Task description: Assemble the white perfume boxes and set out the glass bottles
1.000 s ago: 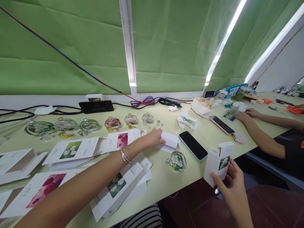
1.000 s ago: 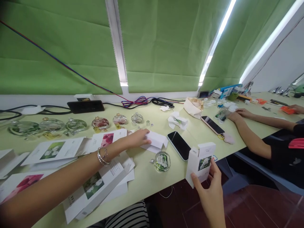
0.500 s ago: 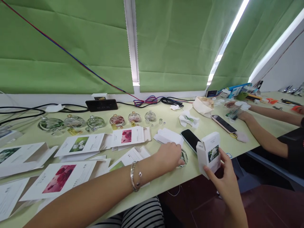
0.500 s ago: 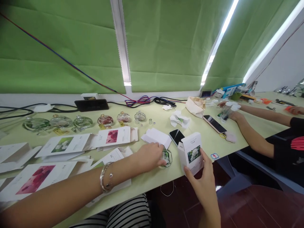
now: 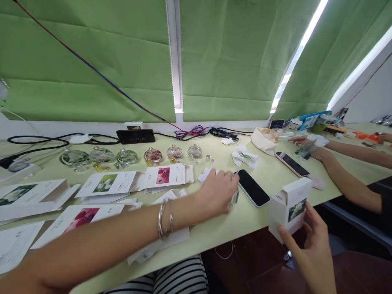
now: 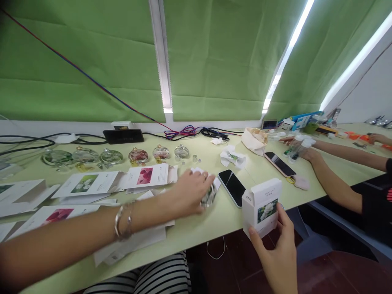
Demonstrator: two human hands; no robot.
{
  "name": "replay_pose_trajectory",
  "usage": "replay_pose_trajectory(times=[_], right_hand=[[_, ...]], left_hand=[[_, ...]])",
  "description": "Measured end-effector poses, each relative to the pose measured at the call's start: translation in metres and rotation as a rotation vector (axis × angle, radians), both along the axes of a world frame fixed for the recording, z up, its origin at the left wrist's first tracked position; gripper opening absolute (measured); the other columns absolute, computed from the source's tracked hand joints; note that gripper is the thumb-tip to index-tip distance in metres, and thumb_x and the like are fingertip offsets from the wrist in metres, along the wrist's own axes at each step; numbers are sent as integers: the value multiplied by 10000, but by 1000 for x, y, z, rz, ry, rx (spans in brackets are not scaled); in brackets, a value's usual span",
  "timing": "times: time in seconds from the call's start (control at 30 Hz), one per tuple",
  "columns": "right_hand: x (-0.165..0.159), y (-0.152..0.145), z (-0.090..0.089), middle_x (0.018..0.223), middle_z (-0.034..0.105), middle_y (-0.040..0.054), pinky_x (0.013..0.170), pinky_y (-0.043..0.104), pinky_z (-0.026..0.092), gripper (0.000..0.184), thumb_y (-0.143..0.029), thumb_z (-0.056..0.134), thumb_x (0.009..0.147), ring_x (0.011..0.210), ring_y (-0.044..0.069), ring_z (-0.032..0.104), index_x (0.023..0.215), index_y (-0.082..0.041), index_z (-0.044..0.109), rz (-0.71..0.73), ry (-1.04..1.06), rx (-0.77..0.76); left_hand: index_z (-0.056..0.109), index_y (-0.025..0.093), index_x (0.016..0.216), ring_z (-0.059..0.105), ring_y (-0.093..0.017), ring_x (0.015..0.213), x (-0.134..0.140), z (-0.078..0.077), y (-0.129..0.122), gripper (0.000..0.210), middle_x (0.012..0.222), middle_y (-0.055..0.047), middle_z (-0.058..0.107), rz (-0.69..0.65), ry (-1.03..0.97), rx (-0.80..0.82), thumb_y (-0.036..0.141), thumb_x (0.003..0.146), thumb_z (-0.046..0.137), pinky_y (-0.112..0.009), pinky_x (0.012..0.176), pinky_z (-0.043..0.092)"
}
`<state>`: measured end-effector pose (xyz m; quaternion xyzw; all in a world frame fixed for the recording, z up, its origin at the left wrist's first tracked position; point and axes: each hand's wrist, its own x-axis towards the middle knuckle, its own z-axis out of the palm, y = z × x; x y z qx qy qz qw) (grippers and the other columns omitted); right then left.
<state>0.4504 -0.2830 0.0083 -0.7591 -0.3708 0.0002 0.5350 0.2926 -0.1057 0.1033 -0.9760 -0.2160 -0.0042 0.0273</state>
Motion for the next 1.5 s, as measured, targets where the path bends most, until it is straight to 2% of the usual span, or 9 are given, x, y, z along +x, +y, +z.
replay_pose_trajectory(times=[0.1,0.2,0.37,0.6,0.8,0.9,1.1,1.33,1.5], right_hand=[[-2,-1,5,1382,341,74,964,449,363,827,-434,652,658,1200,322,403,1382,-274,288,-43,15,45],[-7,1,10,1374,349,85,962,473,354,835,-473,640,649,1193,341,403,1378,-256,294,-62,13,15],[-22,7,14,1320,415,107,945,463,363,759,-487,600,682,1166,339,420,1343,-230,330,0,-56,-105],[-30,12,17,1343,391,97,948,440,359,724,-470,577,719,1160,314,423,1350,-238,308,9,-58,-91],[-28,18,8,1356,378,106,936,445,365,709,-472,564,736,1173,307,406,1351,-225,309,37,-56,-136],[-24,21,1,1359,378,111,952,457,355,698,-444,560,752,1209,308,380,1358,-223,295,88,-122,-128],[-16,43,23,1338,404,117,973,469,352,632,-399,540,777,1226,292,385,1343,-224,321,203,-356,-87],[-7,105,87,1382,374,126,1033,480,287,644,-401,527,767,1282,290,331,1348,-210,325,447,-706,-53],[-19,139,38,1372,412,157,1003,487,328,552,-290,431,803,1260,308,385,1340,-174,377,686,-841,-534]], left_hand=[[453,131,1193,449,-320,1090,17,38,55,650,1232,-167,493,-144,12,195,99,581,672,-464,974,231],[546,211,1069,363,-281,1196,45,46,114,555,1262,-86,489,-215,45,173,-50,579,554,-441,1028,159],[606,246,740,474,-203,1078,76,7,168,325,1007,-22,624,-218,120,77,-40,609,522,-405,1034,198],[626,264,784,504,-186,1092,83,-26,177,360,1030,-7,645,-224,159,50,-33,609,524,-400,1065,167],[504,162,1202,221,-236,1345,64,-20,137,439,1389,-111,403,-223,109,167,74,775,456,-456,1086,85],[457,202,1261,342,-293,1274,38,-40,98,475,1334,-115,472,-313,223,72,339,811,524,-477,1016,258],[298,129,1374,415,-350,1214,2,-85,49,724,1412,-212,322,-86,149,-40,436,780,574,-438,880,420],[411,32,1299,340,-313,1291,-59,-37,-30,685,1382,-212,376,-169,-64,-99,442,778,584,-407,1033,325],[498,291,1258,577,-133,1079,-183,-27,-92,396,1192,13,612,-321,-192,-617,364,874,434,-200,917,450]])
